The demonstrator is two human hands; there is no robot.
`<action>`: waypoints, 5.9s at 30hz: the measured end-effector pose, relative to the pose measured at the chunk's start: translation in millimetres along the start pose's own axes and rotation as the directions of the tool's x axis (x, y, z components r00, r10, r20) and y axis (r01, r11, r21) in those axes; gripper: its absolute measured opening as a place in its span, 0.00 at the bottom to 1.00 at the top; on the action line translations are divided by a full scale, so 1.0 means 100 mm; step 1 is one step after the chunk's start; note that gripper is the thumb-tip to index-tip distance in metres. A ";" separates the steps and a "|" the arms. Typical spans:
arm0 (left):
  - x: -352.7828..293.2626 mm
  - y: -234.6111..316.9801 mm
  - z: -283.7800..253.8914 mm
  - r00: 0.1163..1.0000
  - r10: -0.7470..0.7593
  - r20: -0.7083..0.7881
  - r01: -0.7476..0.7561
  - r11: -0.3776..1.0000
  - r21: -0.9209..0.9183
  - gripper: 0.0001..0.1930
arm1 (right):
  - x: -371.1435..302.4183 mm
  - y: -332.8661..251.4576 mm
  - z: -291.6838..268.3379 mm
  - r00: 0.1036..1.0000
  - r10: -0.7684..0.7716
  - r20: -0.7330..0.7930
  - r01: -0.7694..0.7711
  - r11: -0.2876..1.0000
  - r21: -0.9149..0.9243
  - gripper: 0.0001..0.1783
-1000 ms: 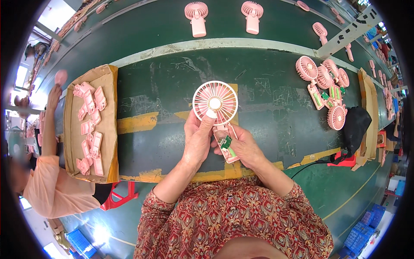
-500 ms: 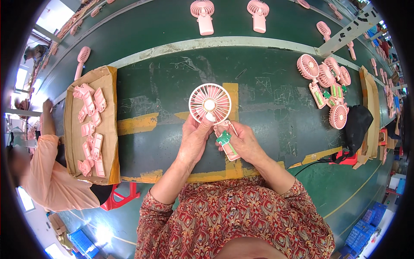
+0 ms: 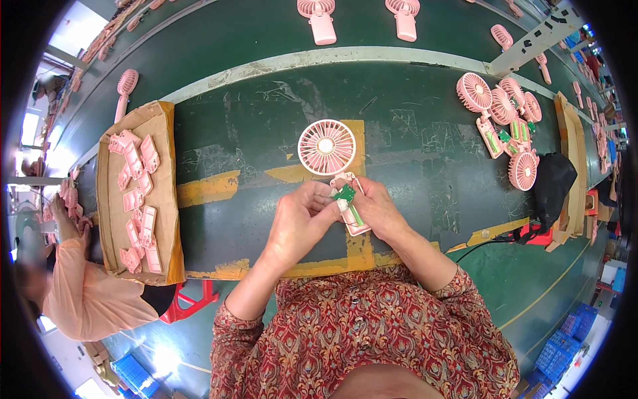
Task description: The person assembles a handheld fan by placing a circuit board and battery into the handle, fitting the back cover, and pressing the power button to test it. After testing, the person attaches the fan head to the handle and places the finished product on the assembly line.
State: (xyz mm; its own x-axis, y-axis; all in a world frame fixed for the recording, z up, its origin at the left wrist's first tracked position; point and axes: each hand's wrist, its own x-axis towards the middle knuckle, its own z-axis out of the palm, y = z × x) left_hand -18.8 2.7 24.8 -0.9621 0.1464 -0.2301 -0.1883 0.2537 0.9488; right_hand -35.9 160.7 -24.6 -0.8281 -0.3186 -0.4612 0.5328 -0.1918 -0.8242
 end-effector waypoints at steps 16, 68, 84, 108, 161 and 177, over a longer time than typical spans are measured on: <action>0.20 0.12 -0.17 0.946 -0.270 0.179 0.296 0.945 -0.140 0.06 | -0.02 -0.08 0.00 0.994 0.104 0.042 -0.104 0.995 -0.014 0.16; 0.09 -0.24 0.08 0.903 0.429 -0.005 -0.358 0.761 0.541 0.07 | -0.05 -0.03 -0.07 0.993 0.084 0.084 -0.101 0.970 0.221 0.19; 0.08 -0.15 0.11 0.828 0.518 0.212 -0.506 0.532 0.679 0.21 | -0.09 -0.02 -0.13 0.968 -0.031 0.249 0.028 0.999 0.014 0.15; 0.13 -0.02 0.08 0.893 0.421 0.161 -0.430 0.687 0.585 0.22 | -0.07 -0.09 -0.09 0.996 -0.025 0.085 0.048 0.958 -0.284 0.18; 0.05 -0.16 0.08 0.974 0.200 -0.107 -0.147 0.915 0.375 0.05 | -0.05 0.00 0.07 0.997 -0.018 0.078 0.001 0.977 0.214 0.18; 0.22 -0.76 -2.75 0.721 0.531 -0.446 0.279 0.366 0.888 0.18 | -0.06 -0.08 0.05 0.991 -0.010 0.130 -0.018 0.976 0.218 0.22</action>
State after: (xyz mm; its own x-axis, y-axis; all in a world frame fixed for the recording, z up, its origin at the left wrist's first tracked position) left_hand -79.7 -276.1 6.9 -0.8814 -0.1859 0.4343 -0.1625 0.9825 0.0907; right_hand -34.1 159.3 -13.2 -0.8040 -0.4346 -0.4059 0.5731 -0.3839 -0.7240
